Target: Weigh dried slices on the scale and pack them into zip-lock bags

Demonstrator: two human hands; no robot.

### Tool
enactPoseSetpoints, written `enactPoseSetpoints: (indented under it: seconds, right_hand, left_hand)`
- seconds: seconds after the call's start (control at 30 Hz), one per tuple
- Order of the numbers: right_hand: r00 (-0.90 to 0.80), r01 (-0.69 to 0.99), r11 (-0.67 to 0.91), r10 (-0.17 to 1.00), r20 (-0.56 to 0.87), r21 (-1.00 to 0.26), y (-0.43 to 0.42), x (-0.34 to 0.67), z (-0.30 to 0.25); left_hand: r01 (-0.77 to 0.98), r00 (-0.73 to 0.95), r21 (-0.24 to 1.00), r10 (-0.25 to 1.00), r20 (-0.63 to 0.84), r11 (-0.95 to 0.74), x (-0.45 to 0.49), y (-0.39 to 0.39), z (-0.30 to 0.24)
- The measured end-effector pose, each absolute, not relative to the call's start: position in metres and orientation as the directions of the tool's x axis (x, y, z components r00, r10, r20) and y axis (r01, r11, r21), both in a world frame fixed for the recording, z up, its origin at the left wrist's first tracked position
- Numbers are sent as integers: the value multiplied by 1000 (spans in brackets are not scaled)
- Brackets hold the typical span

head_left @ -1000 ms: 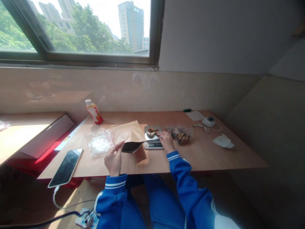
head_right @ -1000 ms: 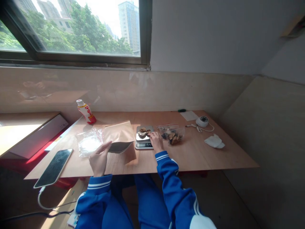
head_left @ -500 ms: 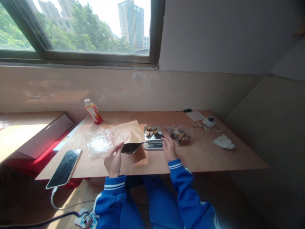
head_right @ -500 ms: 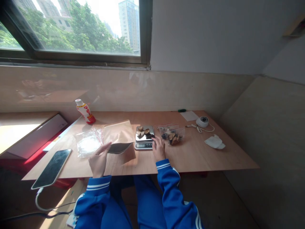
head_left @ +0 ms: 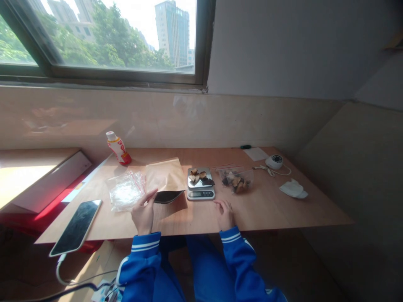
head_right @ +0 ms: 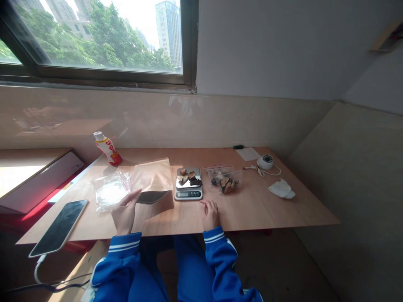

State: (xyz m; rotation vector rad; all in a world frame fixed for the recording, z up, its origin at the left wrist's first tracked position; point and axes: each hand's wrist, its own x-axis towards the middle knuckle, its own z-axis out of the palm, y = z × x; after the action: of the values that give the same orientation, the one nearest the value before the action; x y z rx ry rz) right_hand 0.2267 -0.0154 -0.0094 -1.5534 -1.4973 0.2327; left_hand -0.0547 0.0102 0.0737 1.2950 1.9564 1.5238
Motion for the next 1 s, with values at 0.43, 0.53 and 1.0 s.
enactPoseSetpoints:
  seconds: [0.43, 0.53, 1.0]
  right_hand:
    - [178, 644, 262, 863, 473, -719, -21, 219, 4]
    - [42, 547, 403, 862, 505, -734, -23, 193, 25]
    - [-400, 755, 404, 908, 125, -517, 51, 77, 83]
  left_hand:
    - [438, -510, 899, 823, 249, 0, -51, 10, 71]
    - [459, -474, 887, 829, 296, -54, -45, 7, 74]
    - [505, -448, 847, 789, 421, -165, -25, 0, 87]
